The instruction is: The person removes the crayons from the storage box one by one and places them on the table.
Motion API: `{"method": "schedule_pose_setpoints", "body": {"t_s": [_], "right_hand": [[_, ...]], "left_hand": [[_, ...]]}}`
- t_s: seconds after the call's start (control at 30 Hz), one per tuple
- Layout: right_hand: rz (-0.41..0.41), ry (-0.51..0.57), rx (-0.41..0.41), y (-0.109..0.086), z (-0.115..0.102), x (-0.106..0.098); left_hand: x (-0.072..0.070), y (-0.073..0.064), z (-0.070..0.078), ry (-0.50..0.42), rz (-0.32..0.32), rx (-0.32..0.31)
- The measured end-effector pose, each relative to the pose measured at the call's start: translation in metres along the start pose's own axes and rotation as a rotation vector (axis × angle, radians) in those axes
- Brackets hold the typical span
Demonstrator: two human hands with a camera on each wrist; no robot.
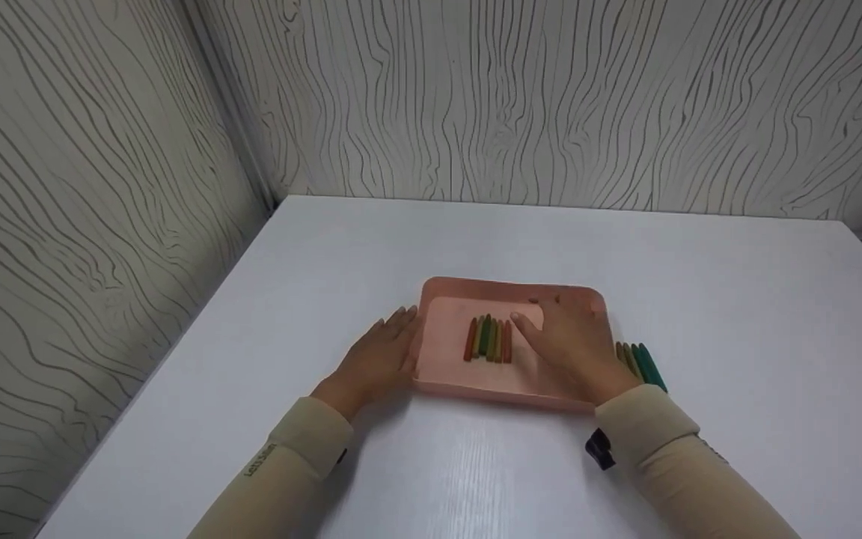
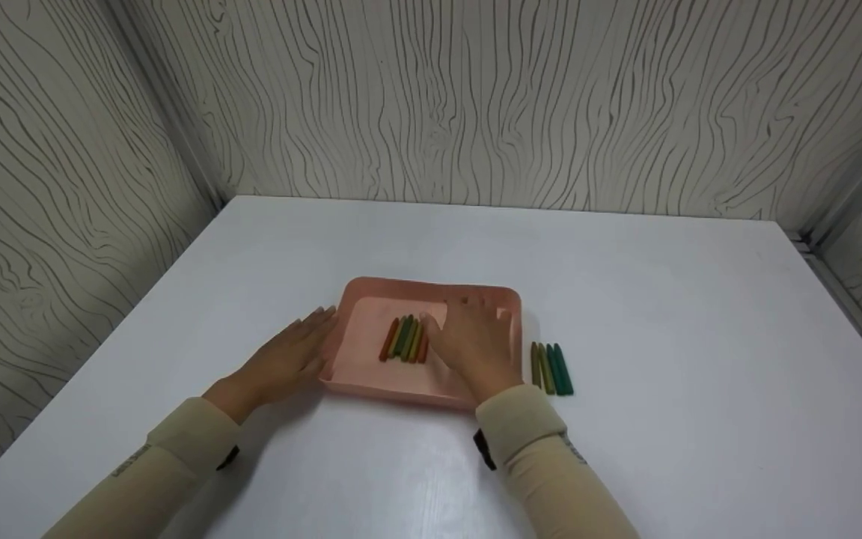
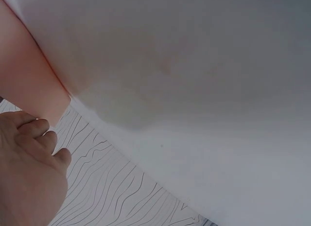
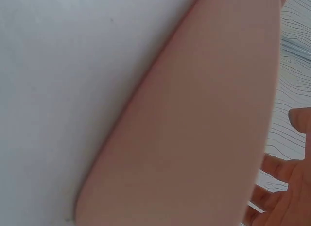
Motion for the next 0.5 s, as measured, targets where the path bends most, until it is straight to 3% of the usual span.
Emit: {"method": "schedule_pose_setpoints", "body": {"t_s": [0.3, 0.5], "right_hand": [[-0.078, 0.068, 0.035, -0.005, 0.001, 0.016], [-0.108, 0.056, 0.055, 0.0, -0.001, 0.027]], "left_hand": [[0.001, 0.0, 0.0, -0.004, -0.01, 0.015], [-0.001, -0.001, 0.0, 0.001, 0.005, 0.026]]}}
Point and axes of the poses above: each hand's wrist, its own y-axis towards the middle knuckle, its own x-axis out of the palm, z = x × y, the point moved 6 cm from there along y, towards the middle knuckle, and after that the axes turned 11 degrees about y, right-handed, at the moved point
